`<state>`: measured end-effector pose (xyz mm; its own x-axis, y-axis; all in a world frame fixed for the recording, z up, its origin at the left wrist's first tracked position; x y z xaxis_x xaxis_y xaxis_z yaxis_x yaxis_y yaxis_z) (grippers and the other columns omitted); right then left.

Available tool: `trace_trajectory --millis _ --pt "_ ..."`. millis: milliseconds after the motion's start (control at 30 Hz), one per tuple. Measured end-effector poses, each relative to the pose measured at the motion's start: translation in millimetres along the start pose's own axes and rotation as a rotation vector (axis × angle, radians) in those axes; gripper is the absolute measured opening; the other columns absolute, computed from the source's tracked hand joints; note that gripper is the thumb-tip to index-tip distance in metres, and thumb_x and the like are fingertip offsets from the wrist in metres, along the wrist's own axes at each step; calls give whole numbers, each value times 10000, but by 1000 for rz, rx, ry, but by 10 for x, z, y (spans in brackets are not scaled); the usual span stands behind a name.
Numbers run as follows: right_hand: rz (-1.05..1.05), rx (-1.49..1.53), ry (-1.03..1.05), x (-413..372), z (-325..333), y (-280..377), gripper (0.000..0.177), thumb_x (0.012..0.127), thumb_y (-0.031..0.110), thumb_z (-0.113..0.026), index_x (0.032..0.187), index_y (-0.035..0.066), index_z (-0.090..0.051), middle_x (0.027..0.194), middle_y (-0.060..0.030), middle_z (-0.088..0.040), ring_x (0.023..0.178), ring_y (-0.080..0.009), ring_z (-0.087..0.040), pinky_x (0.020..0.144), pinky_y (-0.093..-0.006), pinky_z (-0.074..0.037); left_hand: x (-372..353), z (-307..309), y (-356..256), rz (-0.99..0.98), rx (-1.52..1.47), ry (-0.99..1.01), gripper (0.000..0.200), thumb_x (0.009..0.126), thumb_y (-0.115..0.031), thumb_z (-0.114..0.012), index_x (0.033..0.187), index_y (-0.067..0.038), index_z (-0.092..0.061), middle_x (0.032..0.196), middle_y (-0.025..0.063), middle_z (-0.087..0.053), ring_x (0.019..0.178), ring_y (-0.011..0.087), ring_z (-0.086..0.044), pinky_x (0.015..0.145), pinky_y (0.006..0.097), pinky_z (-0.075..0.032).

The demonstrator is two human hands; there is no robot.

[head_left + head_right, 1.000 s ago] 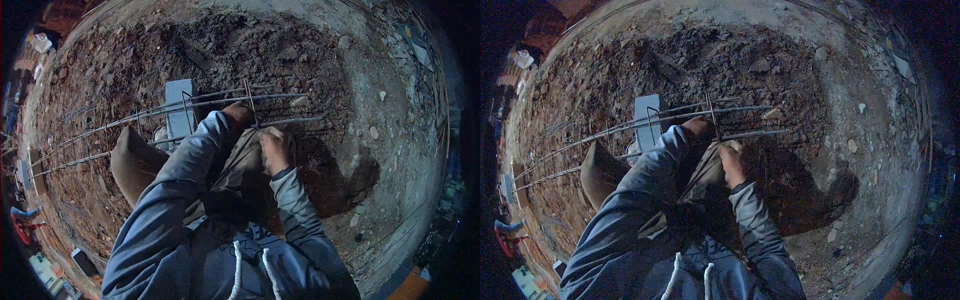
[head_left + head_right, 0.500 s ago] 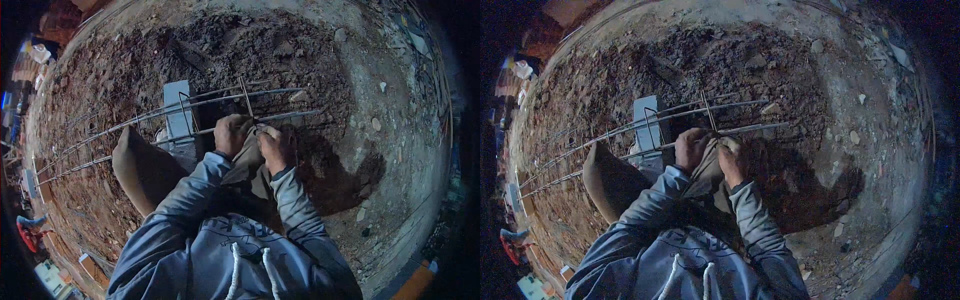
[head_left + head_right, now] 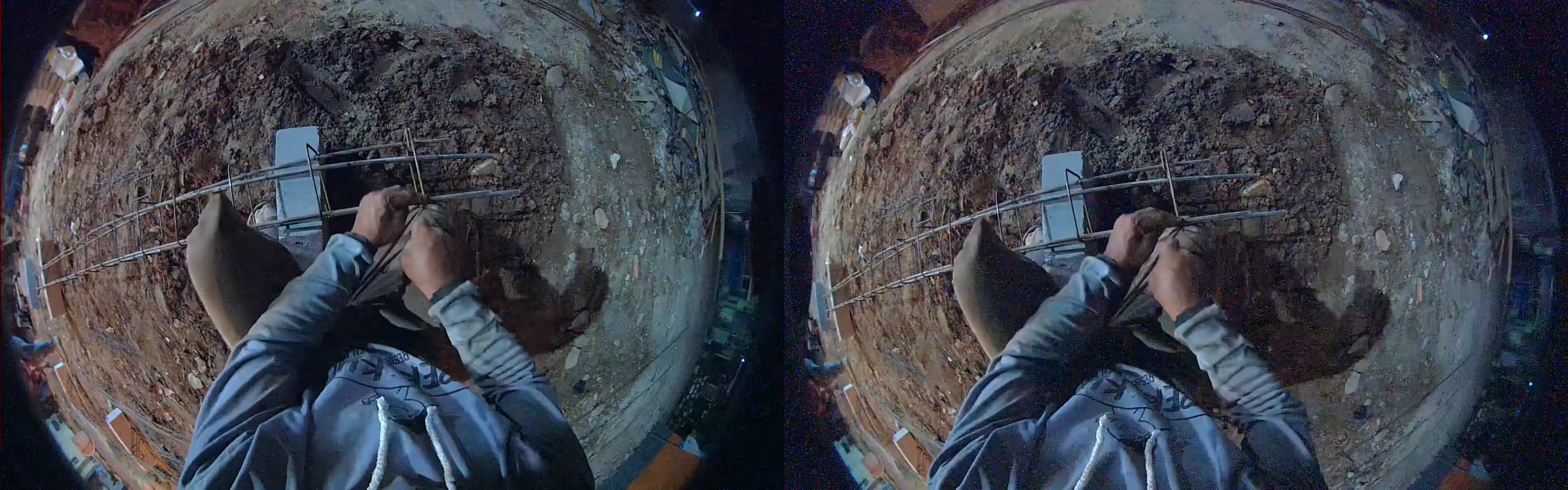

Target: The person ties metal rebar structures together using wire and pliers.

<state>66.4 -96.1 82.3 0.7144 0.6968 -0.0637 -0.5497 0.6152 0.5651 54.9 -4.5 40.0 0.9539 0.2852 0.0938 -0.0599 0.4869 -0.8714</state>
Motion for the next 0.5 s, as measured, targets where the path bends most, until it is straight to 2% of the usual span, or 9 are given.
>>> trace_trajectory --millis 67,167,233,300,367,400,433,467,500 --pt "226 -232 31 132 -163 158 93 671 45 -553 739 -16 -569 667 -229 -578 624 -385 -583 571 -451 -477 -21 28 -4 38 -79 -38 340 768 -90 -536 1103 -44 -569 945 158 -631 906 314 -605 780 336 -469" --pt "310 -456 99 435 -121 247 98 667 79 -562 724 2 -581 651 -212 -579 622 -385 -585 560 -439 -478 -26 97 40 104 -246 -112 376 781 -102 -537 1149 -26 -518 1013 178 -607 970 321 -585 817 344 -457" --pt "312 -486 111 724 95 152 81 679 94 -555 711 24 -583 655 -200 -586 633 -372 -590 571 -439 -484 1 74 115 14 -91 -206 440 766 -114 -534 1191 -100 -423 936 205 -608 867 398 -573 717 441 -476" --pt "256 -349 64 827 313 -125 105 670 106 -574 656 3 -566 696 -213 -591 688 -374 -595 606 -438 -484 -5 54 108 68 -108 -146 454 770 -107 -525 1204 -94 -392 927 210 -605 860 414 -566 713 440 -473" --pt "91 -216 80 724 192 -652 110 677 97 -552 663 -13 -547 671 -212 -581 675 -393 -585 596 -441 -480 -6 47 46 -24 -64 -138 447 777 -131 -540 1198 -90 -396 924 215 -604 849 416 -569 698 438 -471" --pt "-120 -137 202 582 -131 -1044 164 682 90 -537 798 -23 -556 789 -252 -577 781 -413 -571 698 -465 -466 10 50 62 3 -44 -129 408 796 -161 -554 1174 -75 -427 943 212 -608 859 389 -584 690 425 -472" --pt "-193 -97 263 368 -592 -1560 153 695 12 -483 805 -19 -584 791 -277 -572 777 -419 -567 648 -453 -451 19 56 10 7 -47 -116 408 796 -161 -554 1174 -75 -427 943 212 -608 859 389 -584 690 425 -472" --pt "-139 140 281 125 -958 -1524 428 702 52 -485 1120 -29 -441 1089 -290 -462 973 -438 -474 896 -443 -374 20 81 -25 49 -60 -126 366 807 -177 -559 1142 -68 -460 939 208 -612 866 377 -588 691 416 -473" --pt "121 17 -208 -185 -771 -1082 361 703 47 -491 1052 -43 -486 1040 -270 -505 942 -408 -492 853 -428 -394 34 71 -22 87 -71 -133 327 818 -193 -564 1109 -60 -494 935 204 -615 873 366 -592 692 407 -474"
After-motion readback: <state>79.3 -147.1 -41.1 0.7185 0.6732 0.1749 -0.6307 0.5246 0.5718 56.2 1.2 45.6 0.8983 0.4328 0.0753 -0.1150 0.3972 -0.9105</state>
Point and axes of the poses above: each hand's wrist, its own x-axis towards the middle knuckle, its own z-axis out of the back of the hand, y = z × x, the point moved 9 cm from there along x, towards the middle knuckle
